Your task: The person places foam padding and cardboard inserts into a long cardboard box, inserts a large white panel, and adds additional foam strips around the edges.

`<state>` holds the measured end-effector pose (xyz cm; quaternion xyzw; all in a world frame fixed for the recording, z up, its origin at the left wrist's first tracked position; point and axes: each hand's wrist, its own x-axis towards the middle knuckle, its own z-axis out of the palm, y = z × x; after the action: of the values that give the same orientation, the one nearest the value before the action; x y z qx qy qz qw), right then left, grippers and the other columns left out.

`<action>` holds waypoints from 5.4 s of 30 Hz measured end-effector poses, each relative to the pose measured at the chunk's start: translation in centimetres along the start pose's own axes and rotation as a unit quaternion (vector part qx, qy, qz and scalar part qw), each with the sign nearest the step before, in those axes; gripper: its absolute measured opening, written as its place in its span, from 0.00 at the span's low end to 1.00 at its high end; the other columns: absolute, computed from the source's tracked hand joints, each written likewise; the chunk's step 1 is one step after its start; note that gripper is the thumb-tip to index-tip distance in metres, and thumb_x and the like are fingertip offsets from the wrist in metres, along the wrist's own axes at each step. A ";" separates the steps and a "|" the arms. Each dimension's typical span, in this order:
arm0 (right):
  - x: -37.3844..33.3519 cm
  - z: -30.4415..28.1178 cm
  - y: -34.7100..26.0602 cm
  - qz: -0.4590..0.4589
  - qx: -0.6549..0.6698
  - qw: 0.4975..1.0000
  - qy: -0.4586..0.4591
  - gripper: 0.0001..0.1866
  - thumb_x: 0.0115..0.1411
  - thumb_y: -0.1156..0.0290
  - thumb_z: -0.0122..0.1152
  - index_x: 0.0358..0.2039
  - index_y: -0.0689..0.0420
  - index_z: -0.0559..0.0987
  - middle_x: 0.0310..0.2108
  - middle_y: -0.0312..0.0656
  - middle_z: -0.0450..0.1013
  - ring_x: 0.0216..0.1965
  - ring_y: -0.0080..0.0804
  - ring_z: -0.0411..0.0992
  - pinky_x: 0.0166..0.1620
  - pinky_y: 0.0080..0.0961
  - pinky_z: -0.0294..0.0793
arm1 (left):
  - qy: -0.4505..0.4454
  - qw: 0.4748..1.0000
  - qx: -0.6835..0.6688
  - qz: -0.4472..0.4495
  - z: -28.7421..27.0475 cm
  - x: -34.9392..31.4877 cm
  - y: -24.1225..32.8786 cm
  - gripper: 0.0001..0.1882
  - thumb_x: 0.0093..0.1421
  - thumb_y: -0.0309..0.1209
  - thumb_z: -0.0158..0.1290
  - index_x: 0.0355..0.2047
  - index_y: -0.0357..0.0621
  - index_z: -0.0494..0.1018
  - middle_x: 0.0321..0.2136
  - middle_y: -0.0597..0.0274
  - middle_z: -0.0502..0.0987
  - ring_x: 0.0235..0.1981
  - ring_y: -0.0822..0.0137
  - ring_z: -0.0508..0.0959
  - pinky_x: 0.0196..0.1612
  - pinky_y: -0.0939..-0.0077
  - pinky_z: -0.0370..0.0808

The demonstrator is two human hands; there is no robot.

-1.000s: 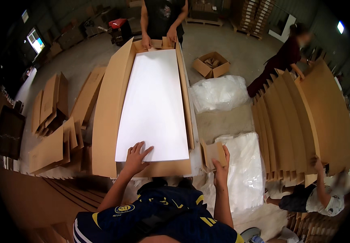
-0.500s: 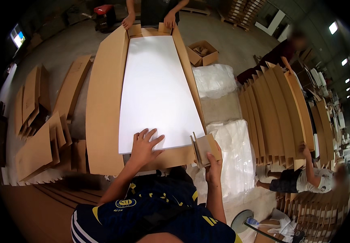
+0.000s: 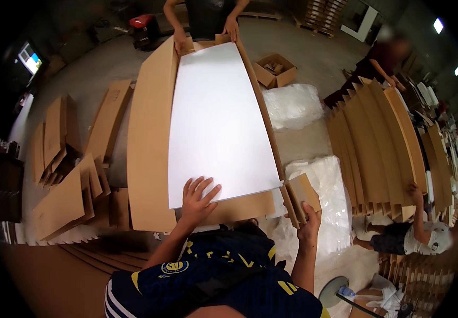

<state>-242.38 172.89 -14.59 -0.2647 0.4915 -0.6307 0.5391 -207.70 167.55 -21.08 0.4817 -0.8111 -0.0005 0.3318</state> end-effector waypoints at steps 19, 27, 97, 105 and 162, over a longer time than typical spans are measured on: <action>4.8 -0.4 8.6 -0.010 0.064 0.992 -0.112 0.29 0.66 0.75 0.57 0.66 0.60 0.65 0.61 0.44 0.69 0.61 0.33 0.67 0.64 0.28 0.64 | -0.111 0.990 0.046 -0.069 0.2 1.6 -3.5 0.40 0.49 0.20 0.61 0.64 0.59 0.71 0.68 0.59 0.66 0.70 0.43 0.61 0.70 0.37 0.54; 8.3 -0.1 4.5 -0.034 -0.019 0.999 -0.038 0.27 0.66 0.74 0.56 0.65 0.62 0.67 0.56 0.44 0.72 0.56 0.30 0.69 0.60 0.25 0.66 | -0.193 0.974 0.069 -0.099 4.0 7.5 -2.1 0.36 0.49 0.26 0.66 0.61 0.64 0.75 0.65 0.64 0.70 0.65 0.48 0.68 0.67 0.45 0.63; 17.5 8.4 9.4 -0.083 -0.880 0.424 -0.198 0.11 0.61 0.71 0.54 0.41 0.64 0.77 0.33 0.61 0.78 0.28 0.54 0.80 0.35 0.50 0.79 | 0.345 0.722 -0.422 -0.426 -5.0 -0.7 -9.6 0.20 0.76 0.48 0.42 0.40 0.43 0.69 0.27 0.75 0.61 0.27 0.82 0.56 0.31 0.84 0.57; 15.1 16.6 4.8 -0.247 -0.706 0.548 -0.375 0.33 0.58 0.61 0.68 0.62 0.59 0.69 0.67 0.53 0.61 0.69 0.57 0.58 0.65 0.49 0.62 | 0.154 0.821 -0.411 -0.364 -6.4 -2.6 -10.4 0.18 0.74 0.40 0.48 0.33 0.38 0.73 0.29 0.71 0.70 0.32 0.78 0.67 0.36 0.82 0.66; 12.1 24.4 18.9 -0.070 -0.525 0.508 -0.680 0.20 0.60 0.79 0.55 0.54 0.55 0.74 0.33 0.55 0.77 0.36 0.56 0.76 0.39 0.50 0.73 | -0.073 0.869 -0.337 -0.354 -2.5 -3.0 -11.9 0.23 0.74 0.42 0.45 0.65 0.52 0.69 0.74 0.44 0.49 0.76 0.45 0.43 0.74 0.54 0.46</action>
<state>-216.77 154.54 -24.89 -0.8803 0.1958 0.0800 0.4246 -196.17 164.29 -24.56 0.5938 -0.5586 -0.4268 0.3913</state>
